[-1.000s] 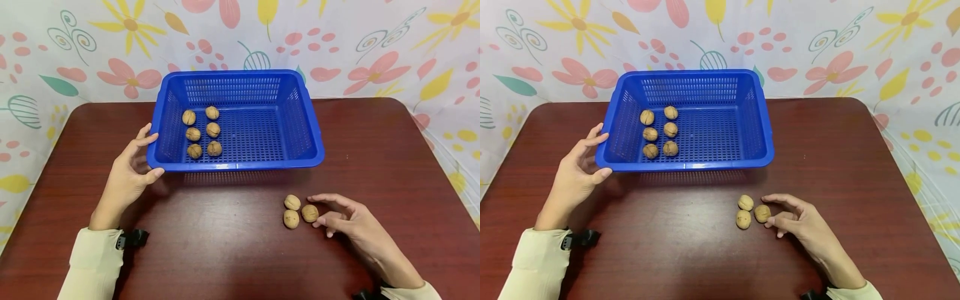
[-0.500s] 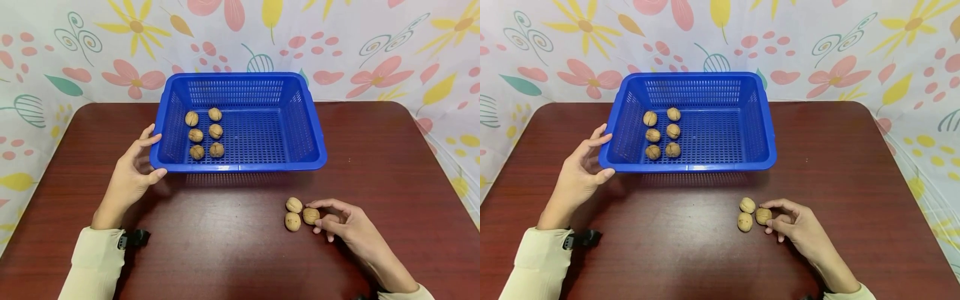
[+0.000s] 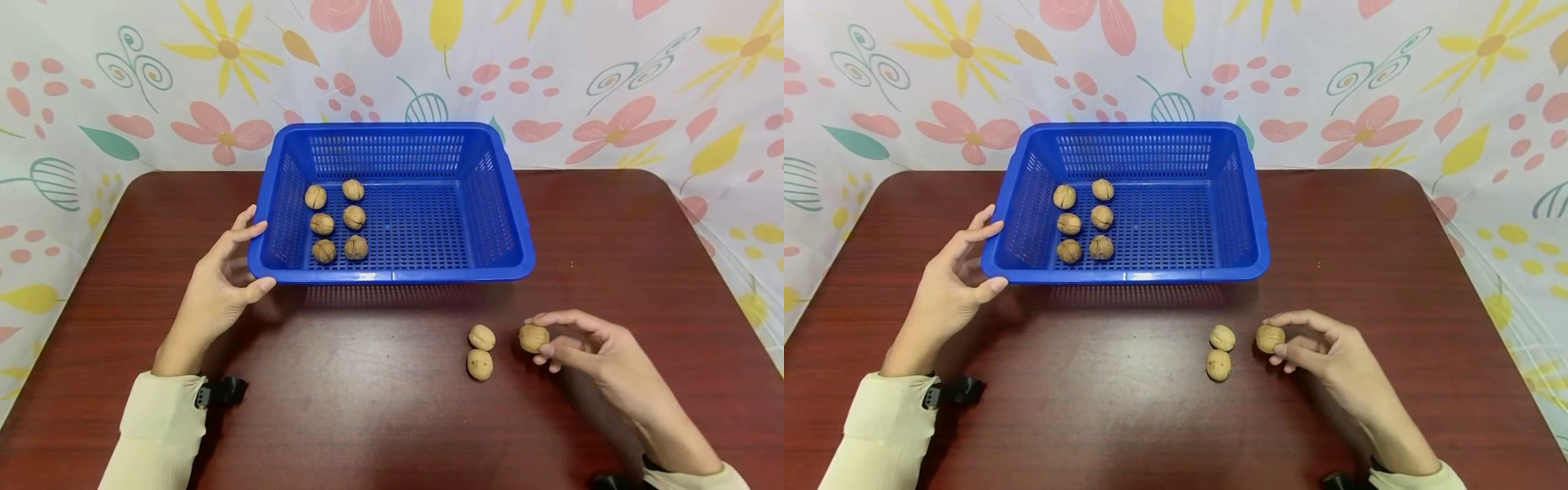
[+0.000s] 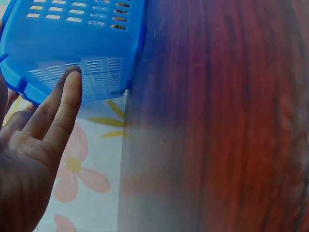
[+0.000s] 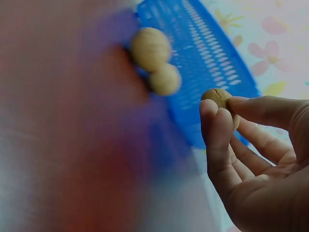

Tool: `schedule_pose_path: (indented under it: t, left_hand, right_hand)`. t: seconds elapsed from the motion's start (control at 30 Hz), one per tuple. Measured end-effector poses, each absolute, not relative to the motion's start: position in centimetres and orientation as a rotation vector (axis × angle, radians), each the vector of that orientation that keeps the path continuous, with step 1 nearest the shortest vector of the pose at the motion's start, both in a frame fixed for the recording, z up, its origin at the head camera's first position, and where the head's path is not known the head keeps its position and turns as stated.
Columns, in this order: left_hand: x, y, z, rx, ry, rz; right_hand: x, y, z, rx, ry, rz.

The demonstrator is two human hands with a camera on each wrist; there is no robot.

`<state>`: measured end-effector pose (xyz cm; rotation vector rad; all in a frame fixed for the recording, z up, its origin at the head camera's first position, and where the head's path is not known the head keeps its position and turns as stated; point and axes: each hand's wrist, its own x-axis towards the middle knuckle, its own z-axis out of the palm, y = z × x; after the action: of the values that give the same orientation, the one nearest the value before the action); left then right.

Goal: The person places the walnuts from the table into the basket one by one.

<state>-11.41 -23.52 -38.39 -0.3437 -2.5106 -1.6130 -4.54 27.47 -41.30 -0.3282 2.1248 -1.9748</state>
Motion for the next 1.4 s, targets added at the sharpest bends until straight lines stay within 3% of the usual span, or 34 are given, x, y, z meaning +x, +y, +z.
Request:
schedule_pose_path:
  t: [0.4,0.83,1.03,1.4]
  left_hand:
    - [-11.3,-23.5,-38.2,-0.331,-2.529,-1.603]
    - [-11.3,-23.5,-38.3,-0.351,-2.520,-1.602]
    - [-11.4,-23.6,-38.3,-0.363,-2.502,-1.610]
    - [-11.4,-23.6,-38.5,-0.364,-2.510,-1.607]
  right_hand:
    - [-10.2,27.5,-33.2,-0.622,1.841,-2.079]
    - [-21.8,19.1,-25.8,-0.706,1.726,-1.853]
    - [-26.2,15.3,-25.8,-0.760,1.672,-1.706]
    - [-30.8,11.4,-30.4,-0.769,1.683,-1.405]
